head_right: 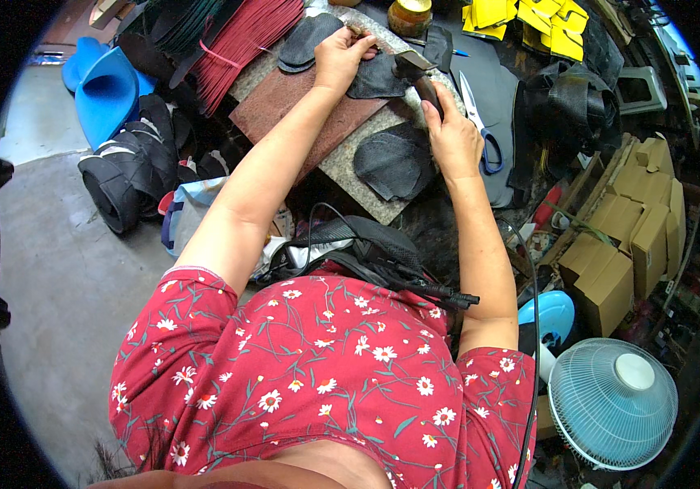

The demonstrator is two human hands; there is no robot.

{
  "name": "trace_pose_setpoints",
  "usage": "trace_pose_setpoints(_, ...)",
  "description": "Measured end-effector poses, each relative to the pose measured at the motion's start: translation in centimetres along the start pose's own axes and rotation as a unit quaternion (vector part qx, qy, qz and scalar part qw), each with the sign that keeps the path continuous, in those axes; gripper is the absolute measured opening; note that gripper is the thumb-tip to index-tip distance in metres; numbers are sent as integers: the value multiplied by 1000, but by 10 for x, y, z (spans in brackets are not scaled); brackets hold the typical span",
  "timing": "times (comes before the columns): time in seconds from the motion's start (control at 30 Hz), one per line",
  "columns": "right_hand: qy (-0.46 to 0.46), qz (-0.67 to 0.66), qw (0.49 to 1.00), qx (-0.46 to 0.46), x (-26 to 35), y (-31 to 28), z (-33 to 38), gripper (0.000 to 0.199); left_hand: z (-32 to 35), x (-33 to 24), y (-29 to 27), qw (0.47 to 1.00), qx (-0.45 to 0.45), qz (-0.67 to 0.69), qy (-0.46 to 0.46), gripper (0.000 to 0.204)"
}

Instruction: The person repeatedly trims small black material pieces using a handheld electric cutter on a workbench. They pick up each piece, position it, cut along the edge, and place it back down, continuing this cycle throughout the clip.

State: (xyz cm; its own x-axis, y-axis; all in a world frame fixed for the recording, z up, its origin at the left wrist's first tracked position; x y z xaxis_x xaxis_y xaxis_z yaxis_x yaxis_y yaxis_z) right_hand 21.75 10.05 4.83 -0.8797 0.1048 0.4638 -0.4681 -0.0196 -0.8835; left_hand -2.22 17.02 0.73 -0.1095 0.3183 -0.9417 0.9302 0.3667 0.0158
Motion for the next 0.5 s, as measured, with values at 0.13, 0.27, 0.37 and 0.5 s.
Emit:
trace_pose_setpoints(0.13,78,-56,993,64,-1,-12,-6,42,-1,-21,4,981,47,-164,89,17)
trace_pose_setpoints(0.27,-85,-345,934,-36,38,-76,0,39,5,-63,28,905,108,-297,283,18)
trace_pose_setpoints(0.37,-120,-313,938,-85,48,-85,3,41,11,-73,41,872,141,-331,333,17)
trace_pose_setpoints(0.5,43,-146,988,28,18,-25,-12,43,6,-63,30,897,103,-325,280,15)
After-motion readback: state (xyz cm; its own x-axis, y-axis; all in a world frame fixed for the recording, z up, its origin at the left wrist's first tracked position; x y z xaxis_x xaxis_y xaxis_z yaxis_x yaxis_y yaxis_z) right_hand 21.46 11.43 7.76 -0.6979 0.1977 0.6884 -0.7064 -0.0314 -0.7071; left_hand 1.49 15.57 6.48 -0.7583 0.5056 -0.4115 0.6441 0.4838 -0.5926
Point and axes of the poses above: each hand's wrist, its own z-axis away from the middle knuckle, its own y-axis out of the palm, x = y × z, the point moved 10 cm from there along -z, towards the middle knuckle, and after that the axes turned 11 degrees about y, right-handed, at the moved point
